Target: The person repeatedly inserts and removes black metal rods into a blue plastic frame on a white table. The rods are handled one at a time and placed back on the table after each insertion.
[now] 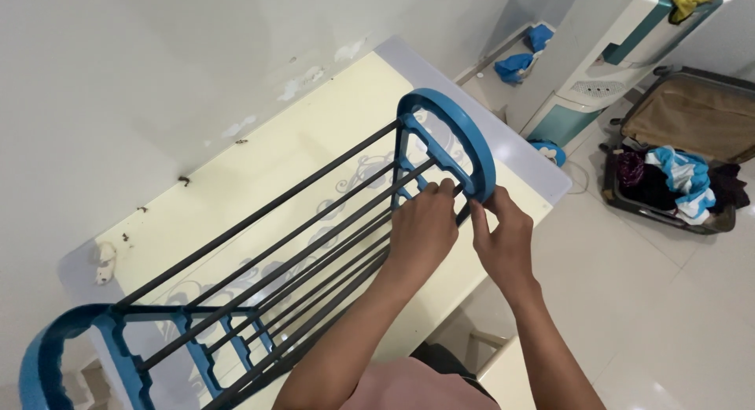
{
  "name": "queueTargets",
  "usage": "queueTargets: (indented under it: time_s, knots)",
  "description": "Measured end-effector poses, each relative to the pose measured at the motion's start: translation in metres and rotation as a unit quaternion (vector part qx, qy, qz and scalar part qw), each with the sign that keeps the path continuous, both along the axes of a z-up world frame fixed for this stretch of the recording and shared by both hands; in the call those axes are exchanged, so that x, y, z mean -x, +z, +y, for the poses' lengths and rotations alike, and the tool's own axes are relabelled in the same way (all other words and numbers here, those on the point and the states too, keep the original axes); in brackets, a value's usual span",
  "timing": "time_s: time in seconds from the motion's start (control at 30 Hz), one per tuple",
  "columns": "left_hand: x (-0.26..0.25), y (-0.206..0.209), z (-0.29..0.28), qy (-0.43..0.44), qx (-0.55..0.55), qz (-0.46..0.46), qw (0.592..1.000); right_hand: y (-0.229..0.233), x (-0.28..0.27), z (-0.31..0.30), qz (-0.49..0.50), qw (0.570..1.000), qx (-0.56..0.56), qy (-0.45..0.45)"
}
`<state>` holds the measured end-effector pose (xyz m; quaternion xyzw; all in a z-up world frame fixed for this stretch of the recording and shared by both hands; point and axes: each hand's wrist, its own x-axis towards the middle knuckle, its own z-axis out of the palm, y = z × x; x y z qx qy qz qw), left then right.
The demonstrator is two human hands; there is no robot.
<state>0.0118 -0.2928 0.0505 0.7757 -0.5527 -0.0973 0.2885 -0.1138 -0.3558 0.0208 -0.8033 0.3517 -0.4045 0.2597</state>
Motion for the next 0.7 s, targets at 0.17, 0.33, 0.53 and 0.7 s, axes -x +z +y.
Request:
queueTargets:
  time_s: [0.17, 0.33, 0.53, 0.7]
  knots:
    - [0.000, 0.006, 0.001, -0.002, -0.010, -0.001, 1.000, -0.001, -0.002, 0.002, -0.004, 1.000, 0.005, -0.007]
    - [0.000, 0.011, -0.001, 0.010, -0.024, 0.017, 1.000, -0.001, -0.004, 0.005, -0.010, 1.000, 0.010, -0.011]
    - [-0.001, 0.019, 0.001, 0.032, -0.011, 0.032, 0.999, 0.000, -0.003, 0.001, -0.013, 1.000, 0.003, -0.025]
    - [0.000, 0.021, 0.003, 0.012, -0.031, 0.048, 0.998, 0.000, -0.002, 0.002, -0.013, 1.000, 0.004, -0.010]
